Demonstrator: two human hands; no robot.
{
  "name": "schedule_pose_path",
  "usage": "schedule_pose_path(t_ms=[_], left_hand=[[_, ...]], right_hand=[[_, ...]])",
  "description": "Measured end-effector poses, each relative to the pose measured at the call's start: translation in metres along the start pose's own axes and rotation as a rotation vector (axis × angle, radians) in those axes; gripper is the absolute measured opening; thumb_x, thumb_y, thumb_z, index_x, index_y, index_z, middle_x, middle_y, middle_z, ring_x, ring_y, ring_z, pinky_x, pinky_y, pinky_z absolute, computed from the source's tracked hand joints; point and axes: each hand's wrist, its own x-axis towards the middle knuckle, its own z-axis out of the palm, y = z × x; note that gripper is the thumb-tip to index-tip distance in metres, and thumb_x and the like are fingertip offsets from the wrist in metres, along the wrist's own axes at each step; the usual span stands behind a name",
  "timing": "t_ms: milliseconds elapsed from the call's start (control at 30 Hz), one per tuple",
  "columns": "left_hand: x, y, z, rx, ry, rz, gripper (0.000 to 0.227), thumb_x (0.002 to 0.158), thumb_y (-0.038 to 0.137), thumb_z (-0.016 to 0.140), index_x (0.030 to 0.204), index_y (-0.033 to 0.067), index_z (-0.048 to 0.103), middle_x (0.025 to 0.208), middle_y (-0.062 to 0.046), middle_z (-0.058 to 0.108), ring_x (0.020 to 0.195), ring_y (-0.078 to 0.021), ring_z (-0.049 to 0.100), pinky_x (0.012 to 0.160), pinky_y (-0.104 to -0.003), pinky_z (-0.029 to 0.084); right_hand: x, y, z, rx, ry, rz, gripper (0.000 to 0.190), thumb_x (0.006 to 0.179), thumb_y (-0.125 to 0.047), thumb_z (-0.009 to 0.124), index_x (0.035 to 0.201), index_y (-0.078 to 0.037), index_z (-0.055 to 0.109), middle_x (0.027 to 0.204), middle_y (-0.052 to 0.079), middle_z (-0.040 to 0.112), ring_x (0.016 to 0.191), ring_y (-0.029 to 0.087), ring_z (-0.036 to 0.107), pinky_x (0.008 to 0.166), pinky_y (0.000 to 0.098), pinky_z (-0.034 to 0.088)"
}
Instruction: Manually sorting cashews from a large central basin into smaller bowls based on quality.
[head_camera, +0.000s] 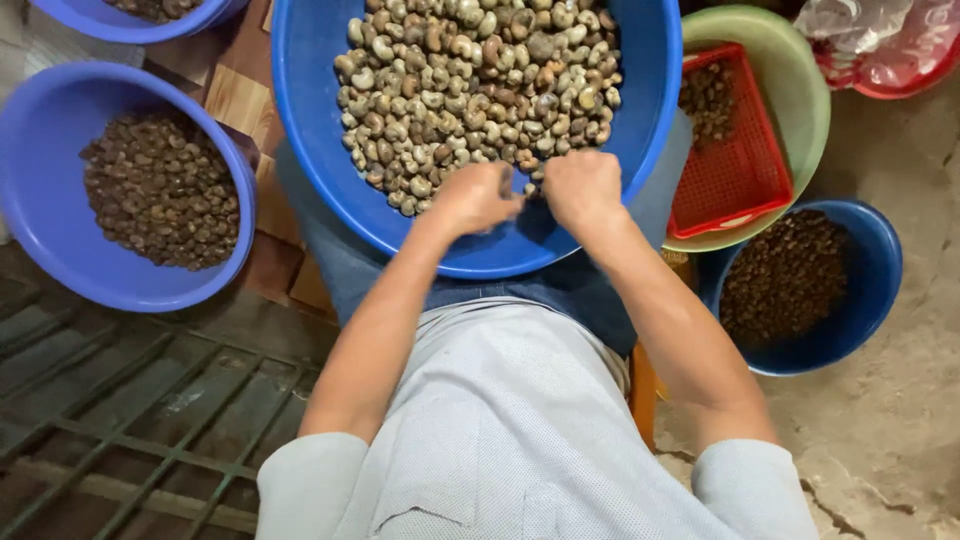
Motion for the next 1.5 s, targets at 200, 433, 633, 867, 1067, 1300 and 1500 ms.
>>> schedule_pose_path(t_ms=[200, 433, 633, 867, 1067, 1300, 1500], left_hand=[[-0.031, -0.011, -0.045, -1.101, -0.028, -0.071, 0.024, 0.09, 0.025, 0.065, 0.091, 0.0012, 0.063, 0.073, -0.021, 0.065, 0.042, -0.0133, 0.054, 0.031, -0.022, 0.04], [-0.023, -0.018, -0.041, -1.139, 0.075, -0.076, 0.023, 0.1, 0.019, 0.063, 0.092, -0.0018, 0.067, 0.076, -0.019, 0.068, 0.045, -0.0175, 0.061, 0.039, -0.033, 0.058], [0.011, -0.025, 0.009, -0.059, 0.01, 0.046, 0.026, 0.099, 0.022, 0.054, 0.106, 0.005, 0.073, 0.097, -0.025, 0.075, 0.096, -0.0442, 0.072, 0.081, -0.057, 0.057], [0.036, -0.046, 0.07, 0.47, 0.155, 0.152, 0.027, 0.094, 0.012, 0.054, 0.118, 0.009, 0.067, 0.08, -0.018, 0.075, 0.076, -0.0364, 0.075, 0.066, -0.053, 0.06], [0.03, -0.038, 0.054, 0.411, 0.013, 0.103, 0.017, 0.098, 0.009, 0.052, 0.11, 0.0037, 0.063, 0.086, -0.022, 0.074, 0.085, -0.0397, 0.075, 0.073, -0.055, 0.061], [0.025, -0.049, 0.05, 0.395, -0.14, 0.043, 0.017, 0.095, 0.009, 0.056, 0.1, 0.0004, 0.069, 0.086, -0.021, 0.075, 0.084, -0.0403, 0.075, 0.069, -0.055, 0.061], [-0.019, -0.009, -0.022, -0.007, -0.11, -0.015, 0.028, 0.098, 0.02, 0.057, 0.107, -0.0055, 0.066, 0.094, -0.03, 0.071, 0.093, -0.0489, 0.07, 0.078, -0.061, 0.057]], right_hand=[[0.006, -0.028, 0.016, -0.029, -0.062, -0.089, 0.009, 0.077, -0.003, 0.069, 0.076, -0.011, 0.072, 0.064, 0.007, 0.069, 0.063, 0.03, 0.071, 0.052, 0.0517, 0.055], [-0.004, -0.016, -0.032, 0.04, -0.158, -0.168, 0.011, 0.082, -0.011, 0.067, 0.084, -0.011, 0.077, 0.073, 0.009, 0.076, 0.075, 0.032, 0.077, 0.058, 0.0482, 0.057], [-0.003, -0.017, -0.055, 0.204, -0.369, -0.189, 0.018, 0.084, -0.015, 0.067, 0.092, -0.006, 0.08, 0.081, 0.015, 0.078, 0.081, 0.036, 0.077, 0.063, 0.0531, 0.059], [0.004, -0.009, -0.055, 0.223, -0.455, -0.082, 0.036, 0.087, -0.038, 0.064, 0.106, -0.011, 0.079, 0.095, 0.016, 0.079, 0.097, 0.04, 0.075, 0.081, 0.0566, 0.058], [0.003, 0.027, -0.113, 0.888, -0.494, 0.072, 0.043, 0.101, -0.039, 0.048, 0.11, 0.001, 0.064, 0.103, 0.029, 0.072, 0.098, 0.042, 0.069, 0.082, 0.0552, 0.055], [-0.01, 0.015, -0.137, 0.931, -0.357, 0.022, 0.037, 0.1, -0.029, 0.055, 0.112, 0.003, 0.069, 0.101, 0.03, 0.071, 0.101, 0.05, 0.069, 0.081, 0.0675, 0.056], [0.006, -0.021, -0.04, 0.339, -0.263, -0.01, 0.034, 0.09, -0.032, 0.056, 0.103, -0.011, 0.079, 0.086, 0.014, 0.078, 0.087, 0.036, 0.078, 0.076, 0.0518, 0.062]])
